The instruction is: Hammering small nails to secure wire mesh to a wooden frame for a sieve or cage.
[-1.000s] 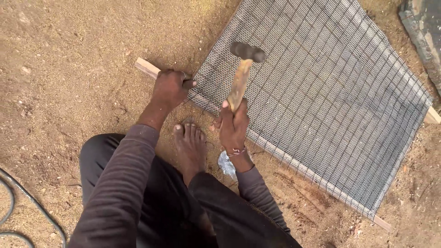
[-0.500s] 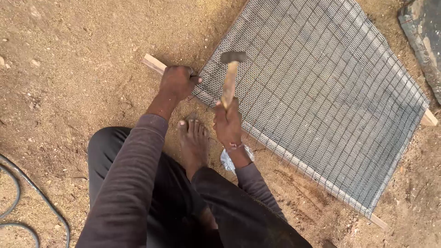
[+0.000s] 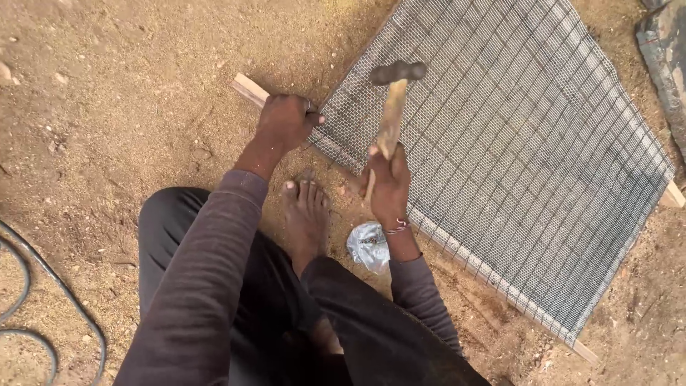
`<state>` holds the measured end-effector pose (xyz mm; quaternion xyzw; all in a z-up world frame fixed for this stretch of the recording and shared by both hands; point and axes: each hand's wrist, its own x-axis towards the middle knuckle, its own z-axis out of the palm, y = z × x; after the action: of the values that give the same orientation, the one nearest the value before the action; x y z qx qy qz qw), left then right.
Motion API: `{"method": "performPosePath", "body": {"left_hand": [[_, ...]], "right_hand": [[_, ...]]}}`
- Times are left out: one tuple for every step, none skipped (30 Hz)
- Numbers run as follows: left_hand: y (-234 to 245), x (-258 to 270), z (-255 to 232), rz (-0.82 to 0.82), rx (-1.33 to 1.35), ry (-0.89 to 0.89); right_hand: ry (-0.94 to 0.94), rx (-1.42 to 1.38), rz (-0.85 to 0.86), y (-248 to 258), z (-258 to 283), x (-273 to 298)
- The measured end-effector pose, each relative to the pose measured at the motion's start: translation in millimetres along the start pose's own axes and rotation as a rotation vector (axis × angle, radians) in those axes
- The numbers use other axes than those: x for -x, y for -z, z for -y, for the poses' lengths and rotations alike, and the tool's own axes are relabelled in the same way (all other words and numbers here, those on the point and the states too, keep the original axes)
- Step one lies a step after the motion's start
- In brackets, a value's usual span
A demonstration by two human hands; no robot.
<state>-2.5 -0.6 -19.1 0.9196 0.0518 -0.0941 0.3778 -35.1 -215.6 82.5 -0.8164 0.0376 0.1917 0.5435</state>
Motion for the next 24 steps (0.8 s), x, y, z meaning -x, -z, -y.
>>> {"method": "performPosePath", "body": {"left_hand": [[3,0,-1,-0.002,0.008,0.006],[5,0,-2,-0.030,0.020,-0.029],[9,3,-4,-0.053,0.027,-0.065],[8,6,-4,-0.049,0.029,-0.059],[11,3,-7,-0.022,0.071,-0.003],[15,0,-9,0.005,0.113,0.053],[14,1,-9,0.007,0.113,0.046],[14,2,-8,0.005,0.082,0.014],[13,2,-6,-0.002,0.054,-0.017],[14,-2,-6,-0.007,0.057,-0.022],[11,1,-4,-0.042,0.062,-0.038],[8,5,-3,-0.078,0.067,-0.053],[5,6,0,-0.075,0.071,-0.046],[2,7,2,-0.077,0.070,-0.037],[3,0,1,-0.084,0.063,-0.048],[3,0,-1,-0.086,0.060,-0.059],[4,1,-2,-0.070,0.035,-0.068],[5,1,-1,-0.053,0.011,-0.076],[7,1,-3,-0.057,0.012,-0.077],[8,1,-4,-0.060,0.000,-0.064],[7,4,-4,-0.058,-0.008,-0.044],[3,4,-2,-0.057,-0.002,-0.037],[1,6,0,-0.034,0.017,-0.016],[-1,9,2,-0.011,0.036,0.005]], "right_hand": [[-0.002,0.008,0.006,1,1,-1],[0.106,-0.109,-0.031,3,2,-1],[0.210,-0.233,-0.071,3,2,2],[0.204,-0.231,-0.068,3,0,-2],[0.143,-0.055,-0.018,3,0,-8],[0.080,0.121,0.032,4,1,-15],[0.081,0.121,0.025,8,9,-11],[-0.009,0.154,0.104,11,17,-7],[-0.094,0.189,0.185,14,25,-6],[-0.090,0.193,0.181,11,22,-2],[0.062,0.168,0.125,9,18,5],[0.215,0.140,0.071,6,13,12],[0.209,0.143,0.077,3,7,8],[0.294,0.112,0.018,0,2,5],[0.393,0.078,-0.056,-1,-1,-2],[0.399,0.077,-0.066,4,11,-3],[0.142,0.141,0.041,9,22,-4],[-0.113,0.202,0.153,12,33,-6],[-0.110,0.204,0.154,13,37,-3],[-0.042,0.074,0.142,12,39,-1],[0.018,-0.054,0.136,12,40,4],[0.013,-0.048,0.141,11,36,1],[0.109,-0.065,0.045,8,31,1],[0.205,-0.082,-0.051,6,27,1]]}}
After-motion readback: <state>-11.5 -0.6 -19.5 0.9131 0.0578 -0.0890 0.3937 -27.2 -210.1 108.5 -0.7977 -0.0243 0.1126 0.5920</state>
